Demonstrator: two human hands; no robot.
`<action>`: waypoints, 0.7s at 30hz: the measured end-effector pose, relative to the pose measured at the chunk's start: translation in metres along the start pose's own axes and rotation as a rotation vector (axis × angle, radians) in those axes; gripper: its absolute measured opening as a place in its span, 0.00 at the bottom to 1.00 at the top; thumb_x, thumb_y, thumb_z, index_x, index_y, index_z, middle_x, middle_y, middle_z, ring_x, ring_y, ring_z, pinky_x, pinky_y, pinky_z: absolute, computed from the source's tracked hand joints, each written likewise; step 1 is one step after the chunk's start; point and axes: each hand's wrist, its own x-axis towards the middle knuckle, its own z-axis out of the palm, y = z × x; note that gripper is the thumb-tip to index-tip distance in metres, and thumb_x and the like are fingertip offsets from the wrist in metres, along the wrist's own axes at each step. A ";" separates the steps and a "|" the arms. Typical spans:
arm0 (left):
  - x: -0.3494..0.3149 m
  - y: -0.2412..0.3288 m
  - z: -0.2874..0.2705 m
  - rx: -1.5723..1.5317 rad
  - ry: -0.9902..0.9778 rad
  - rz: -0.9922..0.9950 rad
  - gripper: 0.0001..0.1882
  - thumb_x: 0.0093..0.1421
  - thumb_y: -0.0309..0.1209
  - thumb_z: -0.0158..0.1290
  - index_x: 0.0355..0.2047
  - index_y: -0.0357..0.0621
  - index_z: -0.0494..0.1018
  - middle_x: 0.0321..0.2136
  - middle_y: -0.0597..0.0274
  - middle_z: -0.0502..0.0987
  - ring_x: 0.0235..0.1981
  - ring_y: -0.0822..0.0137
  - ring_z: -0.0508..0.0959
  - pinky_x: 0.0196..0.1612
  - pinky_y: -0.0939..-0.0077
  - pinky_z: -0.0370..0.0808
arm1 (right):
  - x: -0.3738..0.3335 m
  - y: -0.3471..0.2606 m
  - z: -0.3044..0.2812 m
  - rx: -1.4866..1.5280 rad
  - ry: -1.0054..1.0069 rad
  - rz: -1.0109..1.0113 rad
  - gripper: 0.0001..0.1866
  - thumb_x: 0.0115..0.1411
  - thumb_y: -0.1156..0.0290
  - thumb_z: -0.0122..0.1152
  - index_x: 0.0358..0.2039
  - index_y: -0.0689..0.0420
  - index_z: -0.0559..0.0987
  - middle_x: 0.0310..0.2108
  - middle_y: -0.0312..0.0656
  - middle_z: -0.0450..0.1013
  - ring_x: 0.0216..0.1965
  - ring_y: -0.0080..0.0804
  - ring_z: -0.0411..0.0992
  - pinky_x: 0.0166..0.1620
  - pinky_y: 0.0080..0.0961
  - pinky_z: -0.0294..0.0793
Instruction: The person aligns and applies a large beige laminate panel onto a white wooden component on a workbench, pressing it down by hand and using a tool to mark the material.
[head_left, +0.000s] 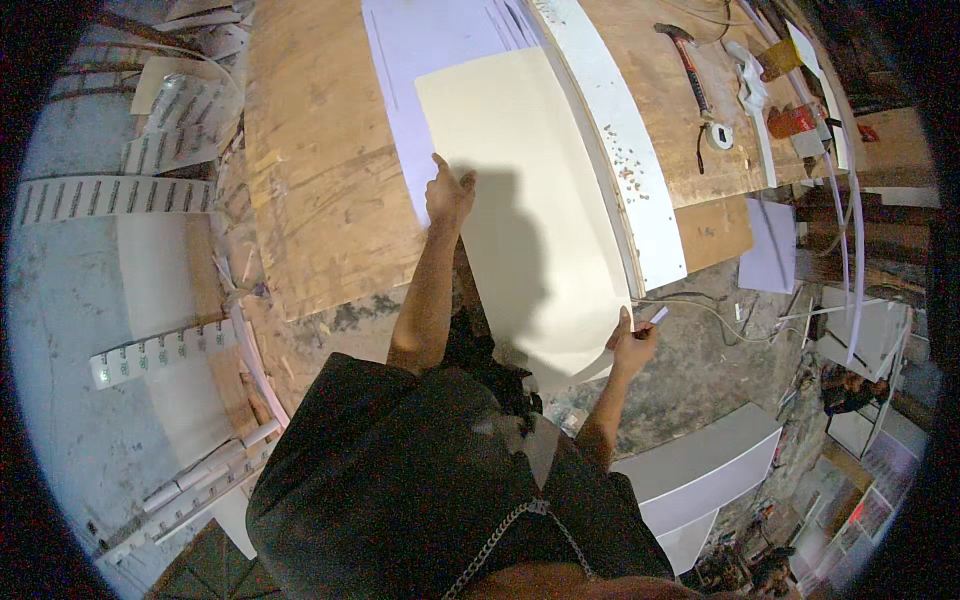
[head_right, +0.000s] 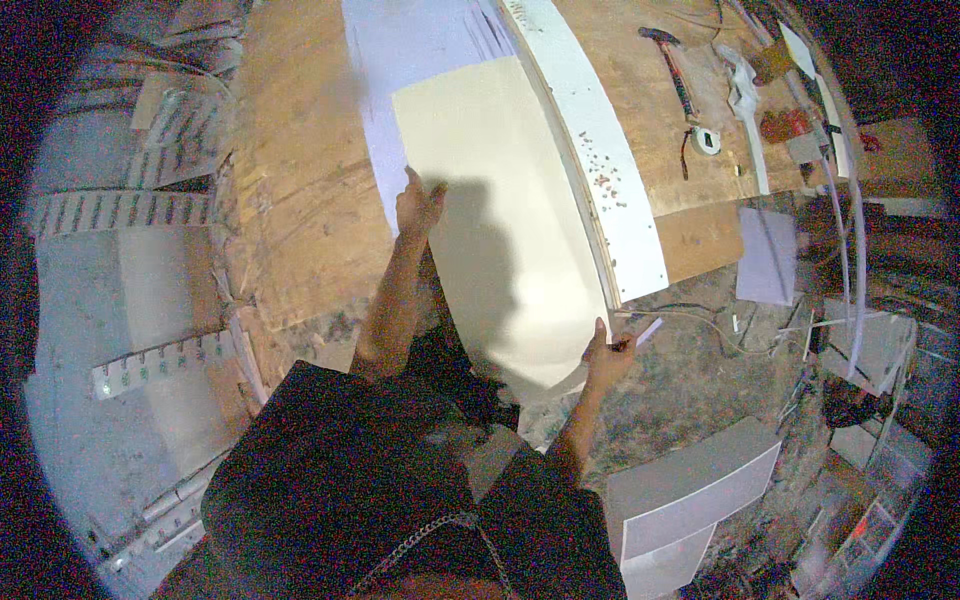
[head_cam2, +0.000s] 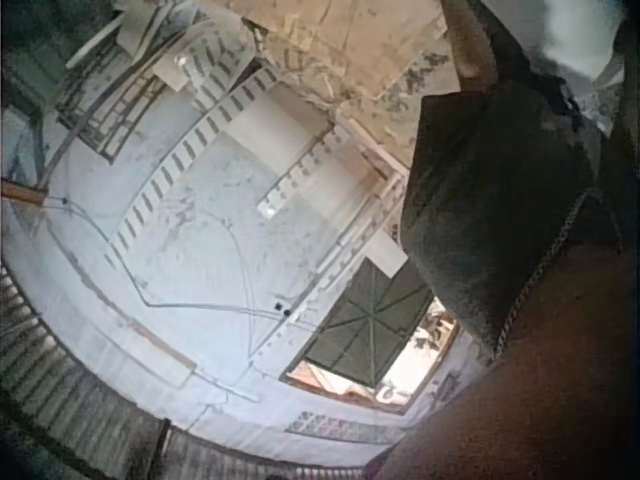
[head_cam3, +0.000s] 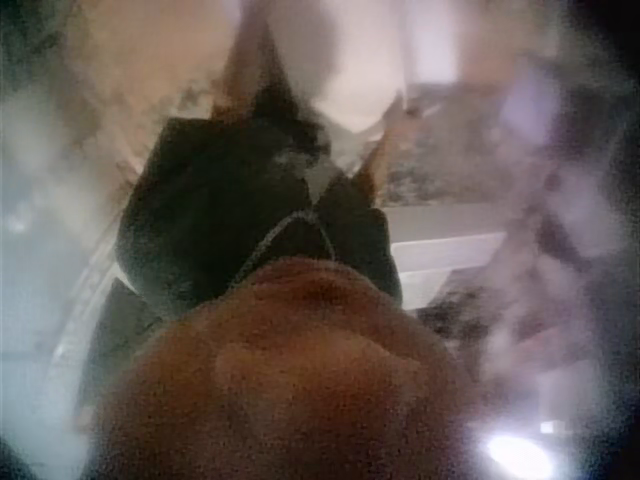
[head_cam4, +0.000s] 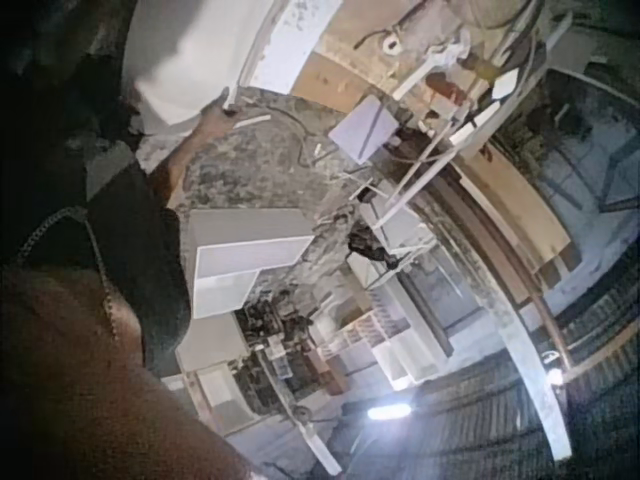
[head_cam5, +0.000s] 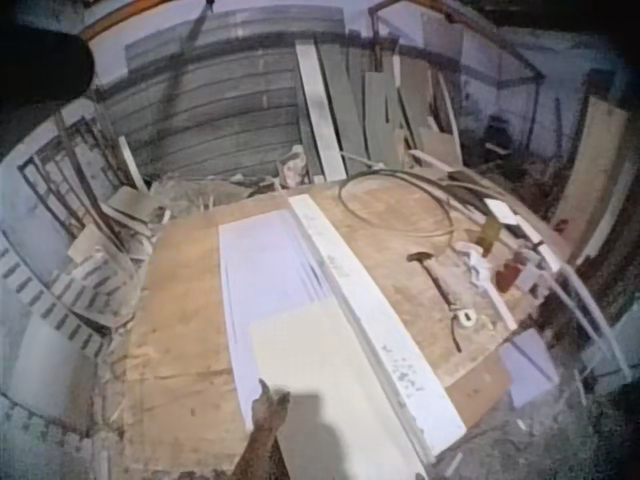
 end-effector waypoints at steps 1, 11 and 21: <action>0.001 0.002 0.000 -0.003 -0.002 0.001 0.52 0.61 0.53 0.56 0.71 0.36 0.41 0.43 0.29 0.76 0.47 0.39 0.78 0.51 0.50 0.76 | -0.001 0.001 -0.003 -0.002 0.002 -0.001 0.25 0.52 0.56 0.78 0.22 0.56 0.68 0.22 0.35 0.68 0.20 0.22 0.62 0.25 0.22 0.62; 0.028 -0.012 0.004 0.042 0.080 0.066 0.51 0.61 0.52 0.56 0.70 0.32 0.43 0.49 0.39 0.77 0.48 0.38 0.77 0.50 0.48 0.76 | -0.016 -0.004 0.007 -0.168 -0.064 -0.389 0.20 0.57 0.61 0.73 0.47 0.54 0.84 0.34 0.39 0.63 0.28 0.25 0.63 0.29 0.24 0.66; 0.053 0.005 -0.007 -0.013 0.000 -0.044 0.51 0.60 0.50 0.59 0.69 0.30 0.45 0.48 0.38 0.77 0.49 0.39 0.76 0.51 0.50 0.75 | -0.012 -0.015 0.029 -0.274 -0.004 -0.499 0.23 0.58 0.58 0.73 0.52 0.53 0.83 0.39 0.39 0.60 0.26 0.22 0.59 0.30 0.21 0.66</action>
